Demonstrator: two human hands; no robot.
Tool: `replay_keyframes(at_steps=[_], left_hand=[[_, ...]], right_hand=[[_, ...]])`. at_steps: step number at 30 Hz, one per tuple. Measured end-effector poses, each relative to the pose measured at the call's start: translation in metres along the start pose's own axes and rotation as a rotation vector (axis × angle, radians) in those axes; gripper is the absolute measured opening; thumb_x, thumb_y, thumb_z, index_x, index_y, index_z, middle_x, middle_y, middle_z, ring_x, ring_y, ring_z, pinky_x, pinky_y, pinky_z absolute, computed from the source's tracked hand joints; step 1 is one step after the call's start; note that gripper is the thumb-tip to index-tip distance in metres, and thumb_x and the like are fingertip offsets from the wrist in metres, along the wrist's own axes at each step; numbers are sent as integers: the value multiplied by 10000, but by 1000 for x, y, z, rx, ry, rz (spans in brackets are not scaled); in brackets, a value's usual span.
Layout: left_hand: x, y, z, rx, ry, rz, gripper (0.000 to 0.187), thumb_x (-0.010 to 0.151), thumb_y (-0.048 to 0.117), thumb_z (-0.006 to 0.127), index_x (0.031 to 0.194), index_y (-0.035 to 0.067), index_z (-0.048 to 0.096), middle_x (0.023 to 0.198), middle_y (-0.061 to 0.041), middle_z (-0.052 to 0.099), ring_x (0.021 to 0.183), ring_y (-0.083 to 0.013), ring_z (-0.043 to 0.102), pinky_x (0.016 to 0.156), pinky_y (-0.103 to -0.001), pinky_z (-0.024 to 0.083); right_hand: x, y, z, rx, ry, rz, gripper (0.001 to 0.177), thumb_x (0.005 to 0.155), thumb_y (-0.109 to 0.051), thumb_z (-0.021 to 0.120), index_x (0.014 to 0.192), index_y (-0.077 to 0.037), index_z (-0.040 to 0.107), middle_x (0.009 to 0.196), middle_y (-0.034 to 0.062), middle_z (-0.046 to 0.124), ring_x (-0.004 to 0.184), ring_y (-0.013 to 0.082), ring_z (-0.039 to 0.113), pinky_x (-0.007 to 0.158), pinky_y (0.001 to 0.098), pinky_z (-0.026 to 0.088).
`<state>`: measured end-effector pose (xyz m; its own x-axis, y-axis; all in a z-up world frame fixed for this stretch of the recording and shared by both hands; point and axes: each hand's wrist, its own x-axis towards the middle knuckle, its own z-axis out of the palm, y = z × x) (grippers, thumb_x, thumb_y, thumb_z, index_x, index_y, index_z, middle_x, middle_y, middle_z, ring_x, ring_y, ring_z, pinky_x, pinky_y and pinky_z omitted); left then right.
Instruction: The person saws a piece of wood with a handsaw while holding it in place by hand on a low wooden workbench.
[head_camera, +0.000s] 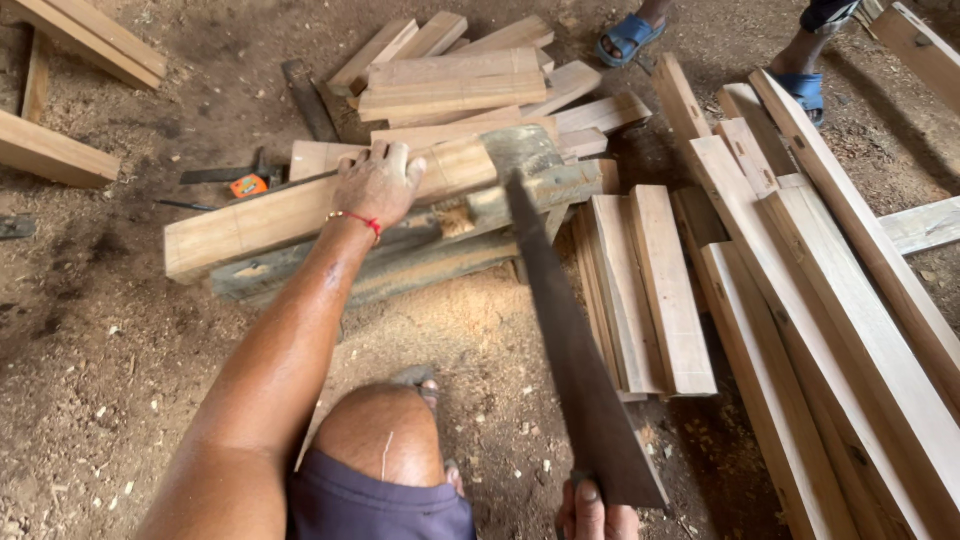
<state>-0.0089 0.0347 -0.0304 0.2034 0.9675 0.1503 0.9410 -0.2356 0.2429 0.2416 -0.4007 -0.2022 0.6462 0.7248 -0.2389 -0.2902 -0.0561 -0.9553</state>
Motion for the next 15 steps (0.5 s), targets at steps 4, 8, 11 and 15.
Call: replay_keyframes(at_steps=[4, 8, 11, 15], left_hand=[[19, -6, 7, 1, -2, -9, 540, 1029, 532, 461, 1326, 96, 575, 1422, -208, 553, 1299, -422, 541, 1081, -621, 372], [48, -22, 9, 9, -62, 114, 874, 927, 715, 594, 1455, 35, 446, 1479, -313, 427, 1381, -504, 429, 1135, -638, 295], [54, -23, -5, -66, -235, 77, 960, 885, 733, 650, 1498, 40, 393, 1481, -309, 423, 1399, -453, 405, 1167, -620, 240], [43, -3, -33, -79, -359, -3, 991, 826, 717, 675, 1508, 42, 425, 1383, -282, 585, 1321, -383, 571, 1124, -554, 448]], right_hand=[[18, 0, 9, 37, 27, -53, 411, 992, -215, 599, 1339, 3, 569, 645, 115, 606, 411, 81, 383, 377, 249, 348], [28, 11, 18, 57, 42, -2, 394, 986, -219, 562, 1332, -29, 563, 631, 93, 590, 399, 91, 384, 361, 264, 351], [35, 23, 15, 26, -29, 50, 335, 986, -254, 528, 1238, -38, 577, 609, 74, 566, 407, 108, 415, 372, 291, 381], [39, 32, 3, -27, -112, 82, 371, 1034, -301, 508, 1035, 52, 621, 605, 86, 549, 449, 138, 464, 433, 334, 456]])
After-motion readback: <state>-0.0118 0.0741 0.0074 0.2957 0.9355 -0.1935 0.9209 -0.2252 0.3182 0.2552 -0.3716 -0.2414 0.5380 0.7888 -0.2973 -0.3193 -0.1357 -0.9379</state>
